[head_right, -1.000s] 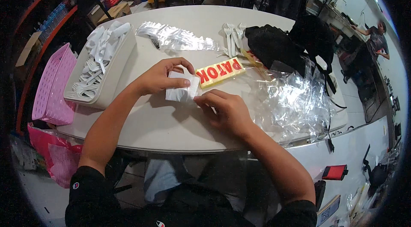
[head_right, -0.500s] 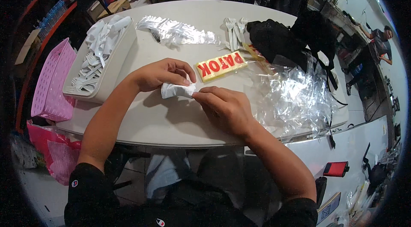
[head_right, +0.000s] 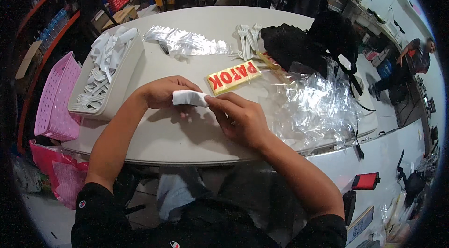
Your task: The person sits at a table and repeatedly wraps individual white plastic forks in small clear plastic bags. They pick up a fork from a white container, place it into a bag, and fold the top of the bag to seal it before placing the wrapped fork into a pink basket. The process is repeated continuously throughout the video.
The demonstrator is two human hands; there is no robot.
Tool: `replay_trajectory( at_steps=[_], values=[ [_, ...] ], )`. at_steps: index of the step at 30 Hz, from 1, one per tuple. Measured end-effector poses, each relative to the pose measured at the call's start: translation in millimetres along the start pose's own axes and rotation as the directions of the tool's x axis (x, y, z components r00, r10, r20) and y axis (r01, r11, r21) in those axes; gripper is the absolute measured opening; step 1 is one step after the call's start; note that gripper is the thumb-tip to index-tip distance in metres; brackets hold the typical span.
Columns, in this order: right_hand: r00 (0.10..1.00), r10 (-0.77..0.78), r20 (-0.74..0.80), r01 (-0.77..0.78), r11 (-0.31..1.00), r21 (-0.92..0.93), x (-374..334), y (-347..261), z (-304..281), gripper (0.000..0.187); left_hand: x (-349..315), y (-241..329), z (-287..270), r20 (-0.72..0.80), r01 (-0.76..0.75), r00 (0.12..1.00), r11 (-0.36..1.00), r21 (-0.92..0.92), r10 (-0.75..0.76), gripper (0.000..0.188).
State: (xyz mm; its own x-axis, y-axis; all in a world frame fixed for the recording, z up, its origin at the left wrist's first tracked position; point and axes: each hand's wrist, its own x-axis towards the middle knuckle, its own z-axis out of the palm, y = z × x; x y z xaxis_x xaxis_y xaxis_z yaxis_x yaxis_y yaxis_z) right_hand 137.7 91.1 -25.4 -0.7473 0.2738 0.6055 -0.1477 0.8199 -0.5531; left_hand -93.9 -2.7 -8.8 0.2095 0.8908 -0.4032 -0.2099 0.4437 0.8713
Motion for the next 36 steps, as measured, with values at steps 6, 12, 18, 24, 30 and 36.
replay_trajectory(
  at_steps=[6,12,18,24,30,36],
  values=[
    [0.949,0.296,-0.109,-0.238,0.898,0.37,2,10,3,0.019,0,7,6,-0.159,-0.283,0.936,0.939,0.193,0.315,0.048],
    [0.834,0.547,-0.073,-0.481,0.785,0.39,4,9,1,0.019,8,3,29,-0.154,-0.453,0.833,0.814,0.365,0.532,0.056],
    [0.868,0.466,-0.172,-0.394,0.856,0.334,3,10,8,0.019,21,-10,38,-0.385,-0.457,0.792,0.879,0.138,0.473,0.037],
    [0.92,0.312,-0.237,-0.272,0.944,0.19,1,6,7,0.02,19,-10,51,-0.519,-0.455,0.734,0.885,0.104,0.438,0.019],
    [0.917,0.376,-0.136,-0.372,0.927,0.055,2,-11,4,0.048,15,-11,48,-0.499,-0.465,0.718,0.868,0.173,0.485,0.022],
    [0.859,0.513,-0.009,-0.464,0.784,0.413,9,-21,-4,0.061,8,-3,68,-0.35,-0.509,0.701,0.78,0.365,0.621,0.021]
  ],
)
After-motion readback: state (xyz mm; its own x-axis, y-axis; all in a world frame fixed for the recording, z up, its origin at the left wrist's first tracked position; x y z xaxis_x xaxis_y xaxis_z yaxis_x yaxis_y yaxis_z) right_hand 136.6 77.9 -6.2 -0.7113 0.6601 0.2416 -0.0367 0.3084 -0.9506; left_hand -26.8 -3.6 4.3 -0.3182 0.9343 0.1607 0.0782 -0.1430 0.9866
